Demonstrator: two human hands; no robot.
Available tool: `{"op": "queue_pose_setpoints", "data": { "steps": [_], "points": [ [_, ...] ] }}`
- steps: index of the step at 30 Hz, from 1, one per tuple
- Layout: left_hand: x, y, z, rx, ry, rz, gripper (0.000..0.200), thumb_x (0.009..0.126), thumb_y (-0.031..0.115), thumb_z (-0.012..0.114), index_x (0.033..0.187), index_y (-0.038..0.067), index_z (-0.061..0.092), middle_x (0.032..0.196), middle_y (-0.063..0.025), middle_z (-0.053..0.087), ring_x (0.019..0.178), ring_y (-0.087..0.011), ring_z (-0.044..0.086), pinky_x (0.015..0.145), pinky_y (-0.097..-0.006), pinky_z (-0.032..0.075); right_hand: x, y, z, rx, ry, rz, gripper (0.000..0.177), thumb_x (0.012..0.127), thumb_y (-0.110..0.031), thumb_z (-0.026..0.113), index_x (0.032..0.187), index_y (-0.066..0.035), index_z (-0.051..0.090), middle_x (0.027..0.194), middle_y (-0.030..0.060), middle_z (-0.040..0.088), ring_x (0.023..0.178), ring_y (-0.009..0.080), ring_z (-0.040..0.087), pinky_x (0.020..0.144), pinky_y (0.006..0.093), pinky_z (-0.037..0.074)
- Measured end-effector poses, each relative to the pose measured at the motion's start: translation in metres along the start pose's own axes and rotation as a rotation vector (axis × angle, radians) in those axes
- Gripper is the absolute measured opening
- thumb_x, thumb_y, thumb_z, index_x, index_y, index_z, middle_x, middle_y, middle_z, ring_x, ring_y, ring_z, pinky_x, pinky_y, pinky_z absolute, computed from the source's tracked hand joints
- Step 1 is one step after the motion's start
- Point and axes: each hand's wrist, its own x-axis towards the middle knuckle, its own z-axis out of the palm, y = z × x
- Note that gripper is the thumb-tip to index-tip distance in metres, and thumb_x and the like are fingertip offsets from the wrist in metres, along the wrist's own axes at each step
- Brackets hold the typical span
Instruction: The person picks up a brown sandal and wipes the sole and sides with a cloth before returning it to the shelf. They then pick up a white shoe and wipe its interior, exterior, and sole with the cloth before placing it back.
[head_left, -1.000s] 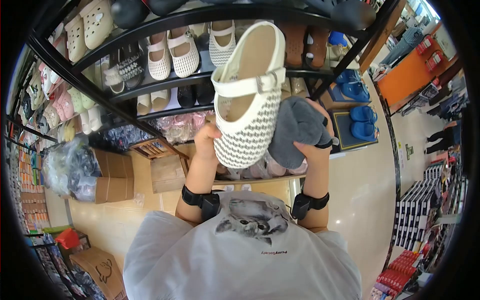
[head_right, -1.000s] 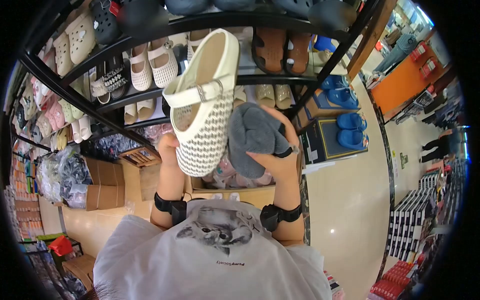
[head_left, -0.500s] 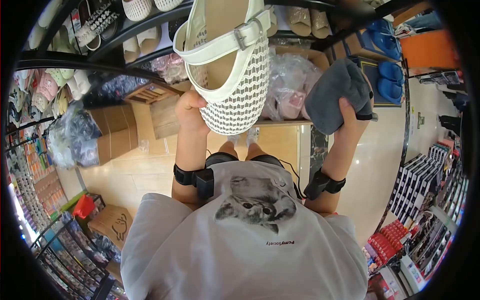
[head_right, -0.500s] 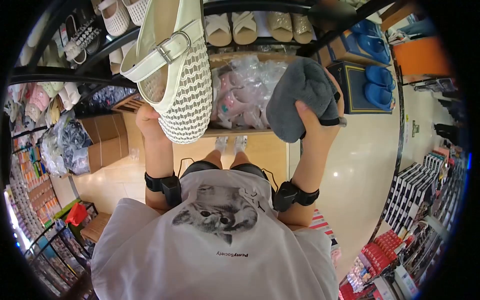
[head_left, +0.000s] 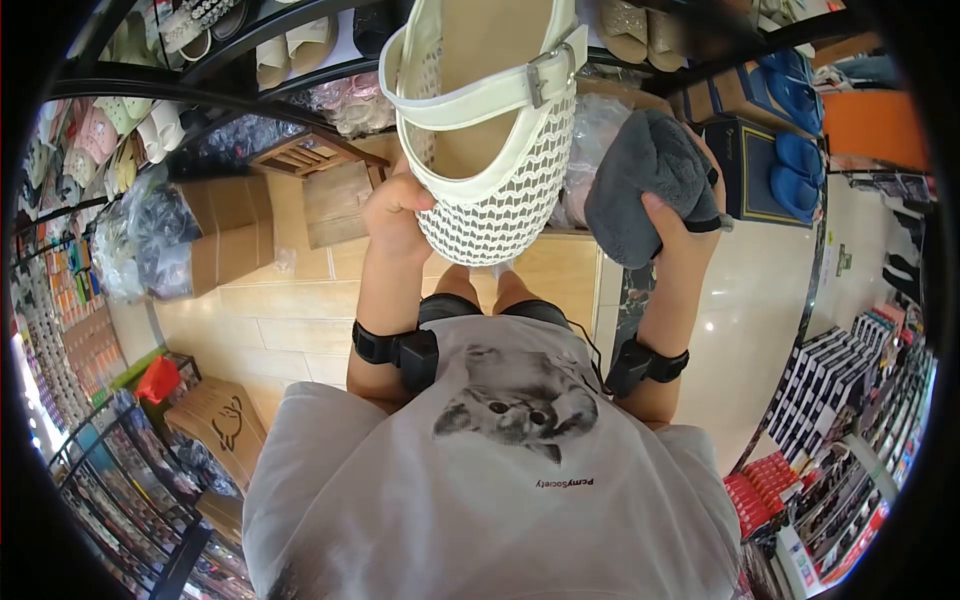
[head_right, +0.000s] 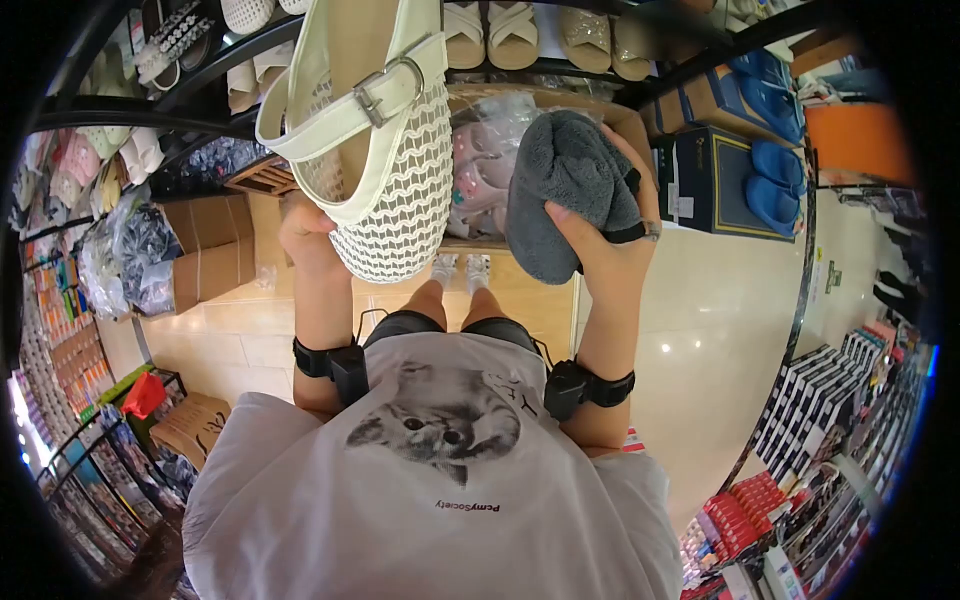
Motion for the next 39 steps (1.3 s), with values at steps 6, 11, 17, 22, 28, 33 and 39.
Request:
{"op": "queue_pose_setpoints", "data": {
  "steps": [6, 11, 17, 22, 28, 33, 39],
  "points": [
    [-0.010, -0.005, 0.015, 0.076, 0.201, -0.051, 0.077, 0.052, 0.008, 0.045, 0.126, -0.006, 0.028, 0.119, -0.0180, 0.046, 0.108, -0.0254, 0.047, 0.094, -0.0315, 0.036, 0.007, 0.004, -0.004, 0.074, 0.014, -0.005, 0.063, 0.061, -0.005, 0.070, 0.117, 0.005, 0.043, 0.111, 0.0151, 0.051, 0.101, 0.0215, 0.051, 0.089, 0.0325, 0.039],
    [-0.010, -0.003, 0.027, 0.129, 0.263, -0.073, 0.079, 0.052, 0.009, 0.044, 0.128, -0.004, 0.027, 0.121, -0.0167, 0.044, 0.110, -0.0249, 0.045, 0.095, -0.0309, 0.035, 0.003, -0.003, 0.008, 0.107, -0.008, -0.031, 0.063, 0.060, -0.004, 0.070, 0.117, 0.004, 0.044, 0.111, 0.0152, 0.051, 0.101, 0.0216, 0.051, 0.089, 0.0323, 0.040],
    [-0.007, 0.009, 0.035, 0.221, 0.188, -0.064, 0.086, 0.050, 0.010, 0.045, 0.132, -0.003, 0.021, 0.127, -0.0173, 0.039, 0.116, -0.0258, 0.040, 0.099, -0.0307, 0.029, 0.002, -0.009, 0.018, 0.078, -0.093, -0.013, 0.067, 0.057, -0.005, 0.071, 0.118, 0.004, 0.044, 0.112, 0.0150, 0.051, 0.103, 0.0213, 0.050, 0.089, 0.0326, 0.040],
    [-0.003, 0.018, 0.038, 0.164, 0.091, -0.052, 0.084, 0.051, 0.010, 0.045, 0.131, -0.003, 0.022, 0.125, -0.0179, 0.040, 0.114, -0.0260, 0.042, 0.097, -0.0311, 0.032, 0.003, -0.012, 0.018, 0.062, -0.205, -0.082, 0.071, 0.060, -0.018, 0.066, 0.123, 0.002, 0.038, 0.117, 0.0152, 0.048, 0.107, 0.0244, 0.048, 0.092, 0.0336, 0.038],
    [0.005, 0.024, 0.039, 0.155, 0.064, -0.011, 0.082, 0.051, 0.010, 0.045, 0.129, -0.005, 0.025, 0.124, -0.0184, 0.041, 0.112, -0.0270, 0.044, 0.097, -0.0318, 0.034, 0.000, -0.038, 0.025, 0.213, -0.136, -0.113, 0.072, 0.059, -0.021, 0.068, 0.121, 0.002, 0.040, 0.116, 0.0146, 0.049, 0.107, 0.0236, 0.048, 0.092, 0.0333, 0.038],
    [0.004, 0.032, 0.034, 0.151, 0.085, 0.032, 0.081, 0.052, 0.010, 0.044, 0.129, -0.005, 0.025, 0.123, -0.0188, 0.042, 0.112, -0.0277, 0.045, 0.097, -0.0328, 0.034, 0.000, -0.039, 0.012, 0.345, 0.027, -0.067, 0.072, 0.059, -0.024, 0.069, 0.120, 0.002, 0.041, 0.115, 0.0140, 0.049, 0.106, 0.0230, 0.049, 0.091, 0.0331, 0.038],
    [-0.007, 0.032, -0.002, 0.145, 0.199, 0.031, 0.073, 0.055, 0.011, 0.044, 0.124, -0.005, 0.031, 0.120, -0.0182, 0.045, 0.108, -0.0273, 0.048, 0.095, -0.0336, 0.036, -0.020, 0.000, -0.022, 0.225, 0.178, 0.131, 0.062, 0.071, -0.028, 0.058, 0.122, 0.001, 0.038, 0.118, 0.0145, 0.048, 0.107, 0.0256, 0.049, 0.095, 0.0363, 0.036]
  ]
}}
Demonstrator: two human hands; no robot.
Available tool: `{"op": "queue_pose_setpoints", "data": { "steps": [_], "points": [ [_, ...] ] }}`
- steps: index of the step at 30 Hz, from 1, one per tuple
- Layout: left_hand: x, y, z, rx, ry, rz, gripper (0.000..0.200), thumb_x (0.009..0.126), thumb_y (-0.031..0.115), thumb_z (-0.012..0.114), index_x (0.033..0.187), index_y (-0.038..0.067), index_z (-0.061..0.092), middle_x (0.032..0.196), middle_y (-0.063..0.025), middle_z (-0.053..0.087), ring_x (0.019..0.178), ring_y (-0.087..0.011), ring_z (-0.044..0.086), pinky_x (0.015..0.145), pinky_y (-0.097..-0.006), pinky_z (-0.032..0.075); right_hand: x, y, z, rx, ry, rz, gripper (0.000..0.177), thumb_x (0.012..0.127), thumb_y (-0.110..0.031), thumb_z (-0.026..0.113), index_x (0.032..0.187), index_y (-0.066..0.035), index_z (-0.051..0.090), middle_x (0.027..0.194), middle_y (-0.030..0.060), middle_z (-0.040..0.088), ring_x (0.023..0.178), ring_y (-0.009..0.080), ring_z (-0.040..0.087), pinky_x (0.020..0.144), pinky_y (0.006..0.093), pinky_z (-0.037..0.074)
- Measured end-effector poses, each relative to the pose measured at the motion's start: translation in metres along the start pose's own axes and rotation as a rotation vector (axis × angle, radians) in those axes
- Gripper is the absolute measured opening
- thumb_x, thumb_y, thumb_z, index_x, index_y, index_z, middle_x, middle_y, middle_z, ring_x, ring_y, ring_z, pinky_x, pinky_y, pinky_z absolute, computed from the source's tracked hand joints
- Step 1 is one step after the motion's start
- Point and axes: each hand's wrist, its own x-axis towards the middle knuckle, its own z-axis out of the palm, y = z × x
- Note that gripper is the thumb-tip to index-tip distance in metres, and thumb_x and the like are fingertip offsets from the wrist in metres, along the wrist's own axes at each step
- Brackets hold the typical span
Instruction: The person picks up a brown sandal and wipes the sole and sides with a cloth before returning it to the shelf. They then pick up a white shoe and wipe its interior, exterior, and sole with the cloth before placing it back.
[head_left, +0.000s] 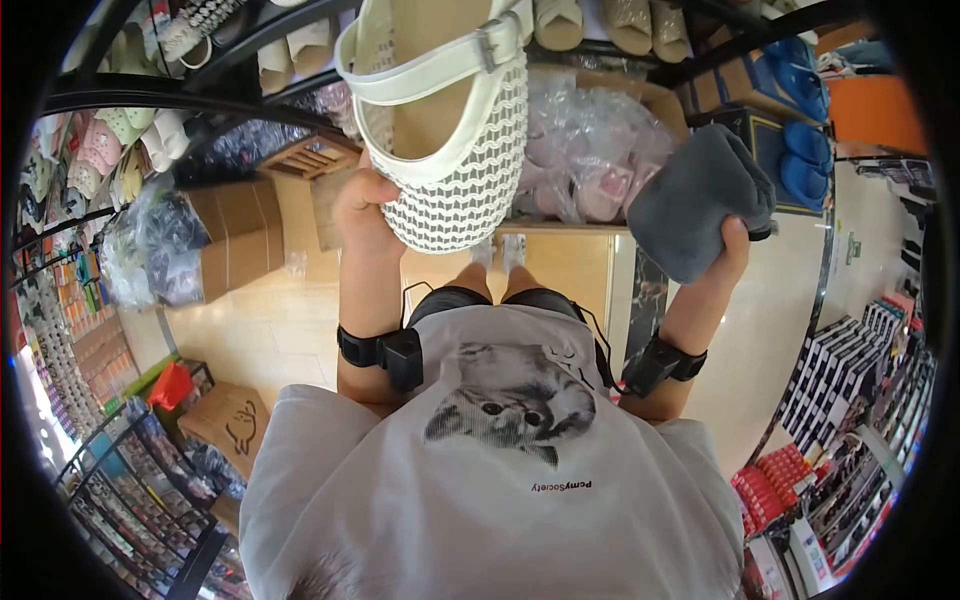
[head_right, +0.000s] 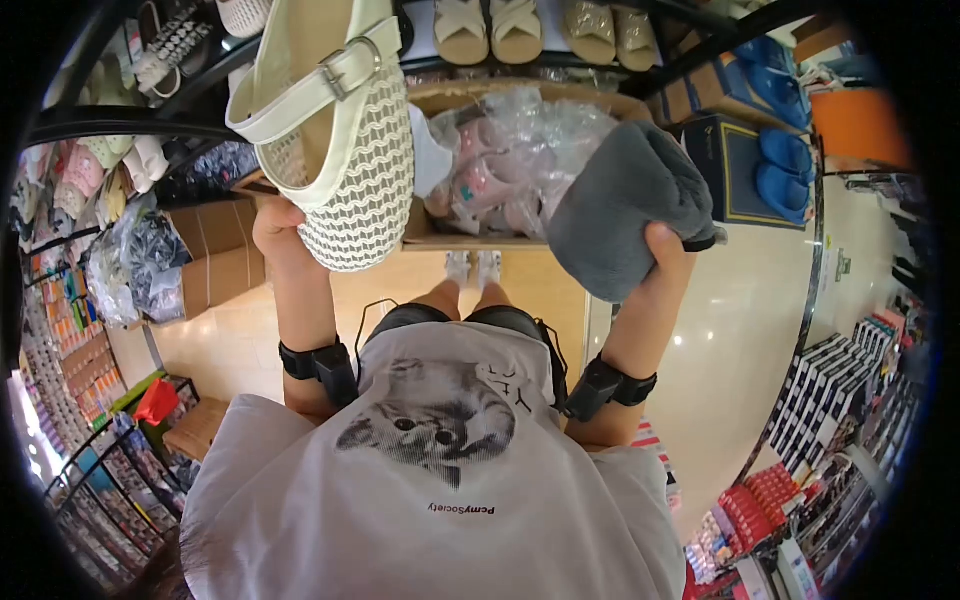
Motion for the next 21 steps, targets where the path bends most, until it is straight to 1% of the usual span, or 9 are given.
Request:
{"op": "queue_pose_setpoints", "data": {
  "steps": [4, 6, 7, 8, 10, 12, 14, 15, 21],
  "points": [
    [-0.002, -0.011, -0.034, 0.006, 0.098, -0.044, 0.071, 0.055, 0.012, 0.043, 0.124, -0.006, 0.032, 0.120, -0.0175, 0.046, 0.108, -0.0266, 0.048, 0.094, -0.0332, 0.037, -0.005, 0.030, -0.016, 0.026, 0.166, 0.154, 0.059, 0.073, -0.029, 0.057, 0.121, 0.001, 0.039, 0.117, 0.0148, 0.048, 0.106, 0.0262, 0.049, 0.094, 0.0370, 0.037],
    [0.000, -0.015, -0.046, 0.007, 0.153, -0.057, 0.070, 0.056, 0.011, 0.042, 0.123, -0.006, 0.033, 0.118, -0.0177, 0.047, 0.106, -0.0263, 0.049, 0.093, -0.0331, 0.037, -0.003, 0.042, -0.020, -0.017, 0.213, 0.179, 0.057, 0.076, -0.030, 0.057, 0.120, 0.002, 0.041, 0.117, 0.0152, 0.048, 0.105, 0.0267, 0.050, 0.092, 0.0378, 0.039],
    [0.001, -0.016, -0.052, -0.044, 0.099, -0.081, 0.068, 0.057, 0.011, 0.042, 0.122, -0.006, 0.033, 0.116, -0.0179, 0.048, 0.105, -0.0264, 0.050, 0.093, -0.0335, 0.037, -0.002, 0.050, -0.029, 0.014, 0.167, 0.190, 0.057, 0.076, -0.029, 0.057, 0.120, 0.002, 0.040, 0.117, 0.0152, 0.048, 0.106, 0.0269, 0.049, 0.091, 0.0379, 0.039],
    [0.002, -0.019, -0.056, -0.047, 0.115, -0.089, 0.068, 0.057, 0.011, 0.042, 0.122, -0.006, 0.033, 0.116, -0.0179, 0.048, 0.105, -0.0264, 0.050, 0.093, -0.0335, 0.037, -0.001, 0.055, -0.038, 0.045, 0.122, 0.200, 0.058, 0.075, -0.029, 0.057, 0.121, 0.002, 0.040, 0.117, 0.0152, 0.048, 0.106, 0.0270, 0.049, 0.091, 0.0381, 0.039],
    [0.006, -0.020, -0.060, -0.106, -0.027, -0.087, 0.067, 0.057, 0.010, 0.043, 0.122, -0.006, 0.034, 0.115, -0.0179, 0.049, 0.104, -0.0264, 0.051, 0.093, -0.0338, 0.037, -0.001, 0.064, -0.048, 0.056, 0.114, 0.232, 0.058, 0.075, -0.029, 0.058, 0.121, 0.002, 0.039, 0.117, 0.0154, 0.048, 0.106, 0.0272, 0.049, 0.091, 0.0384, 0.039],
    [0.007, -0.020, -0.056, -0.128, -0.047, -0.081, 0.068, 0.057, 0.010, 0.044, 0.122, -0.006, 0.033, 0.116, -0.0176, 0.048, 0.105, -0.0264, 0.050, 0.094, -0.0339, 0.037, -0.001, 0.069, -0.053, 0.075, 0.100, 0.247, 0.059, 0.075, -0.029, 0.058, 0.121, 0.002, 0.038, 0.118, 0.0155, 0.048, 0.106, 0.0274, 0.049, 0.092, 0.0387, 0.039],
    [0.007, -0.018, -0.047, -0.049, 0.122, -0.072, 0.071, 0.056, 0.010, 0.044, 0.124, -0.006, 0.031, 0.119, -0.0175, 0.046, 0.107, -0.0266, 0.049, 0.094, -0.0335, 0.037, 0.001, 0.070, -0.053, 0.060, 0.115, 0.245, 0.059, 0.075, -0.028, 0.058, 0.122, 0.002, 0.037, 0.118, 0.0159, 0.047, 0.106, 0.0277, 0.049, 0.091, 0.0392, 0.039],
    [0.007, -0.016, -0.049, 0.009, 0.161, -0.107, 0.075, 0.055, 0.010, 0.045, 0.127, -0.005, 0.028, 0.121, -0.0173, 0.044, 0.109, -0.0267, 0.047, 0.095, -0.0329, 0.036, 0.003, 0.069, -0.052, 0.061, 0.114, 0.242, 0.059, 0.075, -0.028, 0.058, 0.122, 0.002, 0.037, 0.118, 0.0159, 0.047, 0.106, 0.0277, 0.049, 0.091, 0.0392, 0.039],
    [0.014, -0.014, -0.038, 0.111, 0.237, -0.126, 0.079, 0.052, 0.010, 0.045, 0.128, -0.004, 0.027, 0.122, -0.0172, 0.043, 0.111, -0.0264, 0.045, 0.095, -0.0324, 0.035, 0.012, 0.065, -0.035, 0.044, 0.079, 0.190, 0.059, 0.075, -0.028, 0.058, 0.122, 0.002, 0.038, 0.117, 0.0161, 0.048, 0.105, 0.0275, 0.050, 0.091, 0.0394, 0.039]
  ]
}}
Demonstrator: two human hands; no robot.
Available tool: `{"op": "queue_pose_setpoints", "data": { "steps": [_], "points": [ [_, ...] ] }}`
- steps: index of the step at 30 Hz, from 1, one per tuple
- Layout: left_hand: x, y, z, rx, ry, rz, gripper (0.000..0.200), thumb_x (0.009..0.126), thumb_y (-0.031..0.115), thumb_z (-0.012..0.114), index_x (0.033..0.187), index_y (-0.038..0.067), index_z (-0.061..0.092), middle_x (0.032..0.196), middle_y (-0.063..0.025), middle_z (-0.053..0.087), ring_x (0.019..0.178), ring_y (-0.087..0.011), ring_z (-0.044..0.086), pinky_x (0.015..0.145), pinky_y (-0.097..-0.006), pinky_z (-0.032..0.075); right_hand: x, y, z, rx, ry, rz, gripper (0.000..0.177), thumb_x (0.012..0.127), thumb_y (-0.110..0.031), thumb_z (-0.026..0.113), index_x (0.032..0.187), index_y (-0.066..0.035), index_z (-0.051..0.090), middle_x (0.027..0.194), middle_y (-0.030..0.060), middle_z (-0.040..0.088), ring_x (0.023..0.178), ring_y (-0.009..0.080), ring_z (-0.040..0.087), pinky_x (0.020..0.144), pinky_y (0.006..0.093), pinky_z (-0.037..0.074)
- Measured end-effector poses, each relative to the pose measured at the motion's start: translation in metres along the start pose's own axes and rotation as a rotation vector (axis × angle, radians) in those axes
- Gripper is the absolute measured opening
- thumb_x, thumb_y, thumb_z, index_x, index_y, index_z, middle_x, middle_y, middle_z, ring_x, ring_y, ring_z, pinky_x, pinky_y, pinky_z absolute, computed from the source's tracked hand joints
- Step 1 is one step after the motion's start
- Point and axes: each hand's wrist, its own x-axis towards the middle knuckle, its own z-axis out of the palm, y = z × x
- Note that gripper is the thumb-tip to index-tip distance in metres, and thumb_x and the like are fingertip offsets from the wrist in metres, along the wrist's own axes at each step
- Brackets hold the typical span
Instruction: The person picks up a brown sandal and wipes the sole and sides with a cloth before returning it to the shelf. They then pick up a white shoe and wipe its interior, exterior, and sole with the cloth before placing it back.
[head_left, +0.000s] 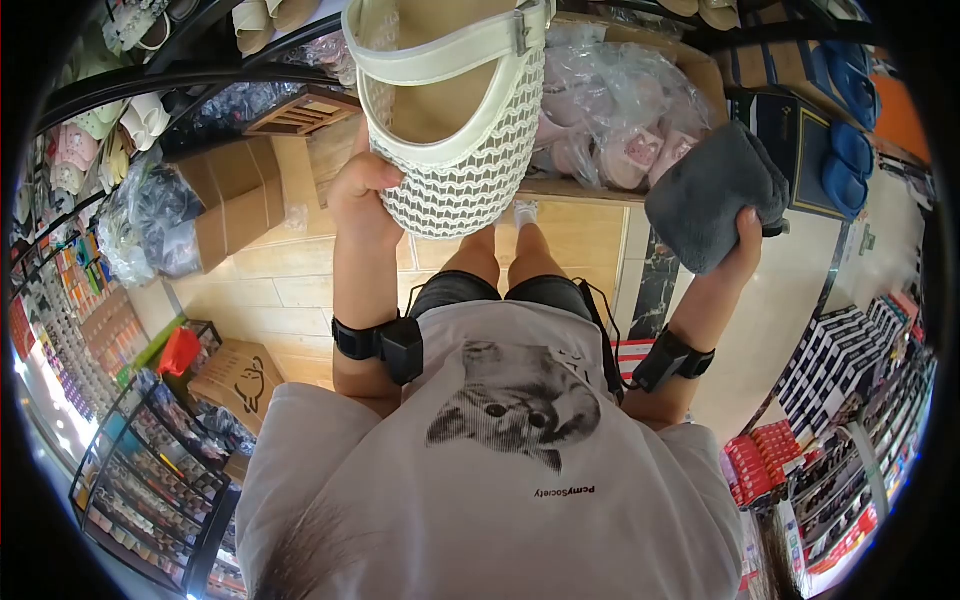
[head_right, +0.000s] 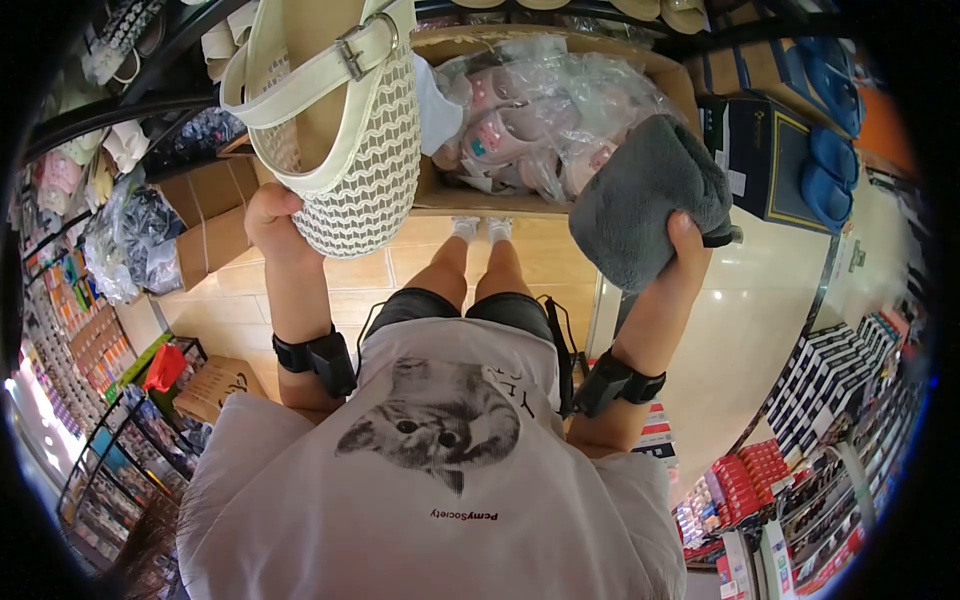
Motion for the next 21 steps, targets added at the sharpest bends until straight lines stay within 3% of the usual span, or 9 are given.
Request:
{"op": "queue_pose_setpoints", "data": {
  "steps": [3, 11, 17, 21],
  "points": [
    [0.001, 0.001, 0.005, 0.007, 0.002, 0.001, 0.081, 0.052, 0.010, 0.045, 0.129, -0.003, 0.026, 0.122, -0.0173, 0.043, 0.111, -0.0264, 0.045, 0.095, -0.0324, 0.035, -0.001, -0.008, 0.017, -0.007, 0.059, 0.026, 0.059, 0.075, -0.027, 0.059, 0.122, 0.002, 0.038, 0.117, 0.0161, 0.048, 0.105, 0.0277, 0.050, 0.091, 0.0393, 0.039],
    [-0.004, 0.000, 0.007, -0.002, 0.041, 0.007, 0.084, 0.049, 0.009, 0.045, 0.130, -0.003, 0.024, 0.122, -0.0177, 0.043, 0.112, -0.0271, 0.044, 0.096, -0.0322, 0.035, 0.001, -0.019, 0.030, 0.031, -0.154, 0.077, 0.060, 0.074, -0.027, 0.059, 0.122, 0.001, 0.038, 0.118, 0.0155, 0.048, 0.106, 0.0279, 0.049, 0.092, 0.0397, 0.038],
    [-0.008, -0.008, 0.007, -0.012, 0.064, 0.009, 0.084, 0.048, 0.009, 0.045, 0.129, -0.004, 0.025, 0.122, -0.0184, 0.043, 0.112, -0.0274, 0.044, 0.097, -0.0326, 0.033, 0.008, -0.001, 0.000, -0.026, -0.037, 0.050, 0.060, 0.074, -0.027, 0.060, 0.122, 0.002, 0.037, 0.117, 0.0155, 0.048, 0.106, 0.0269, 0.049, 0.093, 0.0382, 0.037],
    [-0.009, -0.007, 0.009, 0.007, 0.057, -0.023, 0.084, 0.048, 0.010, 0.045, 0.128, -0.004, 0.026, 0.122, -0.0188, 0.043, 0.113, -0.0279, 0.043, 0.098, -0.0332, 0.032, 0.013, 0.003, -0.007, -0.005, -0.109, 0.058, 0.061, 0.074, -0.027, 0.060, 0.122, 0.002, 0.037, 0.116, 0.0154, 0.048, 0.106, 0.0264, 0.049, 0.093, 0.0377, 0.037]
  ]
}}
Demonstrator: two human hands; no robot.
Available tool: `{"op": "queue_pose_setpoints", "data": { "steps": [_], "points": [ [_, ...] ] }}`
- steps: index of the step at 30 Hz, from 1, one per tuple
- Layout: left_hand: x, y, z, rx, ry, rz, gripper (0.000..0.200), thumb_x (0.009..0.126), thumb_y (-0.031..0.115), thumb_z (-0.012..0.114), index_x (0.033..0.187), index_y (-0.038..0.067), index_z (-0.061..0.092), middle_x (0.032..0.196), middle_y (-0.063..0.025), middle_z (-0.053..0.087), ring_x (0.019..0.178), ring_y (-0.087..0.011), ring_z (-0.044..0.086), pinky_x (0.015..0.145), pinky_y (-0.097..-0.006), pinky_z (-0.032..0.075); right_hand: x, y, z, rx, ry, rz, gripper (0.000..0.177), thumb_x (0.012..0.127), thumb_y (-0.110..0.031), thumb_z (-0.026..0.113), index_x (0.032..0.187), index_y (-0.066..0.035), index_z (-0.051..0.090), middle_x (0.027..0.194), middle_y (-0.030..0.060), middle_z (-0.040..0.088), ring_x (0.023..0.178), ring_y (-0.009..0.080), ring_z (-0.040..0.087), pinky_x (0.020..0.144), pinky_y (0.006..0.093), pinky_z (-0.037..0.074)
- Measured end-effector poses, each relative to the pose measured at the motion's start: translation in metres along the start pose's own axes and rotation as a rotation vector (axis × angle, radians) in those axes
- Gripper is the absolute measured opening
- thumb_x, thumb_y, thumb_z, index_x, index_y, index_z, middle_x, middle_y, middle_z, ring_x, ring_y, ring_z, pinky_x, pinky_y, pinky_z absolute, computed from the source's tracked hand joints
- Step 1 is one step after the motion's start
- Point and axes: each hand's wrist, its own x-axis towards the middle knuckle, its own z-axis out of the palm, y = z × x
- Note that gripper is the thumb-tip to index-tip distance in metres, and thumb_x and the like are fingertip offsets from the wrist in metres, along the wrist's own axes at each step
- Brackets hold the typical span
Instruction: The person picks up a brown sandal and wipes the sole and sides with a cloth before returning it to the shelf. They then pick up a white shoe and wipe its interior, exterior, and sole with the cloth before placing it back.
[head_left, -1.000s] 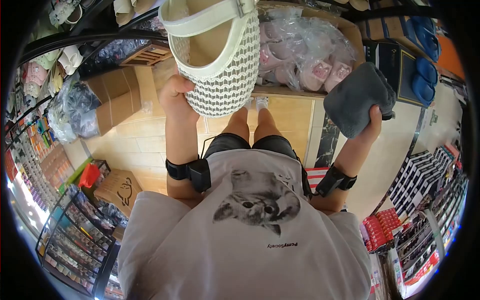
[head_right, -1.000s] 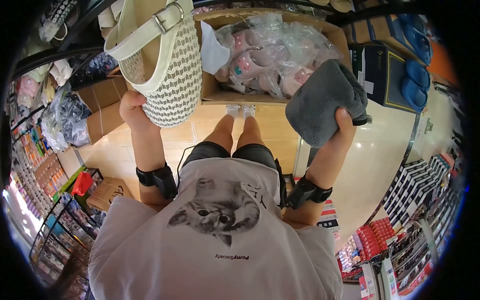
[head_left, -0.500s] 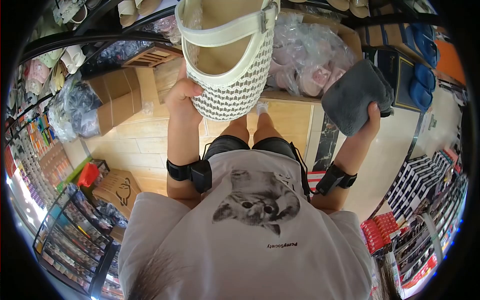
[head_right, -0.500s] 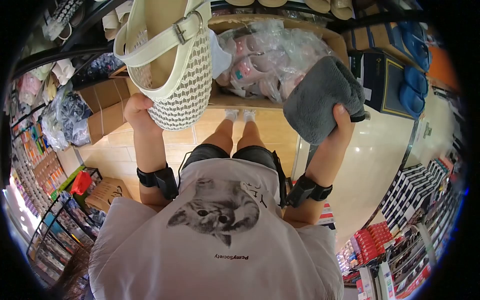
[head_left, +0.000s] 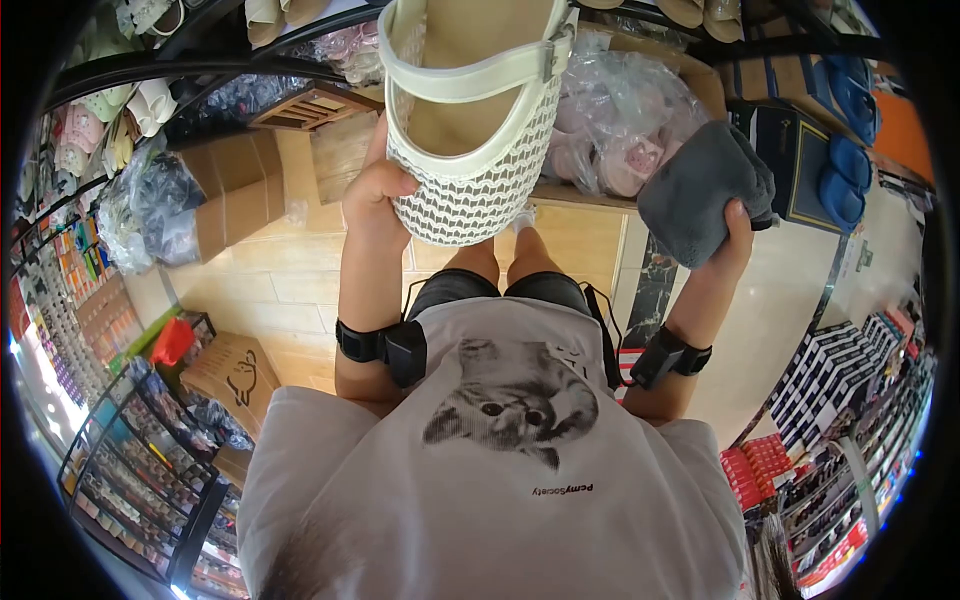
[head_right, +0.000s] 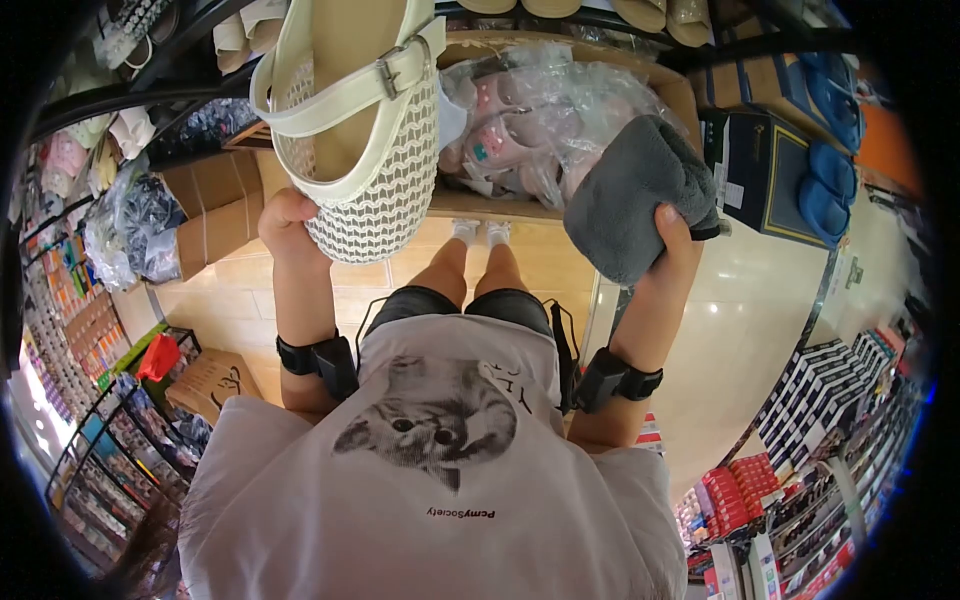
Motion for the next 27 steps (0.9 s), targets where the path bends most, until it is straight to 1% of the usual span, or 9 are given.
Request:
{"op": "queue_pose_setpoints", "data": {
  "steps": [3, 5, 9, 11, 16, 18, 21, 23, 27],
  "points": [
    [0.000, 0.002, 0.005, 0.008, -0.007, -0.018, 0.085, 0.048, 0.010, 0.045, 0.129, -0.004, 0.026, 0.121, -0.0185, 0.043, 0.113, -0.0281, 0.043, 0.098, -0.0330, 0.032, 0.001, -0.004, 0.010, -0.019, 0.051, 0.000, 0.060, 0.073, -0.026, 0.060, 0.122, 0.002, 0.038, 0.116, 0.0153, 0.049, 0.105, 0.0262, 0.049, 0.092, 0.0372, 0.037],
    [0.001, 0.002, 0.007, 0.001, -0.014, -0.016, 0.085, 0.047, 0.010, 0.045, 0.129, -0.004, 0.025, 0.121, -0.0183, 0.044, 0.113, -0.0281, 0.043, 0.098, -0.0328, 0.032, 0.001, -0.008, 0.022, 0.018, 0.115, 0.006, 0.061, 0.067, -0.022, 0.066, 0.117, 0.003, 0.043, 0.109, 0.0133, 0.051, 0.097, 0.0227, 0.053, 0.085, 0.0322, 0.042],
    [-0.003, 0.001, 0.010, 0.019, 0.003, 0.013, 0.085, 0.048, 0.010, 0.045, 0.129, -0.003, 0.026, 0.122, -0.0178, 0.044, 0.113, -0.0277, 0.043, 0.098, -0.0324, 0.032, 0.001, -0.007, 0.015, 0.036, 0.094, 0.017, 0.061, 0.066, -0.021, 0.066, 0.117, 0.003, 0.043, 0.109, 0.0137, 0.051, 0.097, 0.0231, 0.052, 0.085, 0.0323, 0.042],
    [-0.004, 0.000, 0.011, 0.005, -0.034, 0.059, 0.083, 0.049, 0.009, 0.044, 0.129, -0.003, 0.026, 0.122, -0.0175, 0.044, 0.113, -0.0270, 0.043, 0.098, -0.0321, 0.032, 0.002, -0.005, 0.010, -0.016, 0.002, -0.010, 0.060, 0.073, -0.026, 0.060, 0.121, 0.003, 0.038, 0.116, 0.0156, 0.049, 0.105, 0.0260, 0.050, 0.092, 0.0362, 0.038],
    [-0.011, -0.001, 0.012, 0.046, -0.007, 0.038, 0.083, 0.049, 0.011, 0.045, 0.129, -0.004, 0.027, 0.123, -0.0175, 0.042, 0.114, -0.0273, 0.042, 0.098, -0.0324, 0.032, -0.004, -0.004, 0.014, -0.051, 0.007, -0.002, 0.061, 0.073, -0.026, 0.060, 0.121, 0.003, 0.038, 0.116, 0.0160, 0.048, 0.106, 0.0260, 0.049, 0.092, 0.0362, 0.038],
    [-0.010, -0.003, 0.012, 0.011, -0.043, 0.063, 0.081, 0.051, 0.009, 0.044, 0.129, -0.003, 0.026, 0.123, -0.0177, 0.043, 0.114, -0.0269, 0.042, 0.097, -0.0328, 0.033, 0.000, -0.004, 0.015, -0.037, 0.001, -0.015, 0.061, 0.073, -0.026, 0.060, 0.122, 0.003, 0.038, 0.116, 0.0162, 0.048, 0.106, 0.0261, 0.049, 0.092, 0.0362, 0.038],
    [-0.010, -0.001, 0.016, 0.048, -0.053, 0.043, 0.081, 0.051, 0.010, 0.045, 0.129, -0.003, 0.026, 0.122, -0.0180, 0.044, 0.112, -0.0272, 0.044, 0.096, -0.0330, 0.034, -0.001, -0.001, 0.010, -0.041, 0.077, 0.036, 0.062, 0.072, -0.026, 0.060, 0.122, 0.003, 0.038, 0.117, 0.0163, 0.048, 0.106, 0.0269, 0.049, 0.092, 0.0365, 0.038],
    [-0.010, -0.001, 0.018, 0.085, -0.037, 0.011, 0.083, 0.049, 0.011, 0.046, 0.129, -0.003, 0.027, 0.122, -0.0184, 0.044, 0.112, -0.0277, 0.044, 0.097, -0.0332, 0.034, 0.001, -0.007, 0.012, -0.068, -0.022, 0.009, 0.063, 0.072, -0.027, 0.061, 0.122, 0.004, 0.037, 0.117, 0.0169, 0.048, 0.106, 0.0276, 0.049, 0.092, 0.0368, 0.039],
    [-0.008, -0.003, 0.025, 0.088, -0.078, 0.028, 0.082, 0.050, 0.011, 0.046, 0.128, -0.003, 0.028, 0.121, -0.0183, 0.045, 0.111, -0.0271, 0.045, 0.096, -0.0329, 0.034, 0.001, -0.012, 0.017, -0.059, -0.027, -0.012, 0.065, 0.071, -0.028, 0.062, 0.122, 0.004, 0.036, 0.116, 0.0178, 0.048, 0.105, 0.0280, 0.050, 0.091, 0.0373, 0.039]
  ]
}}
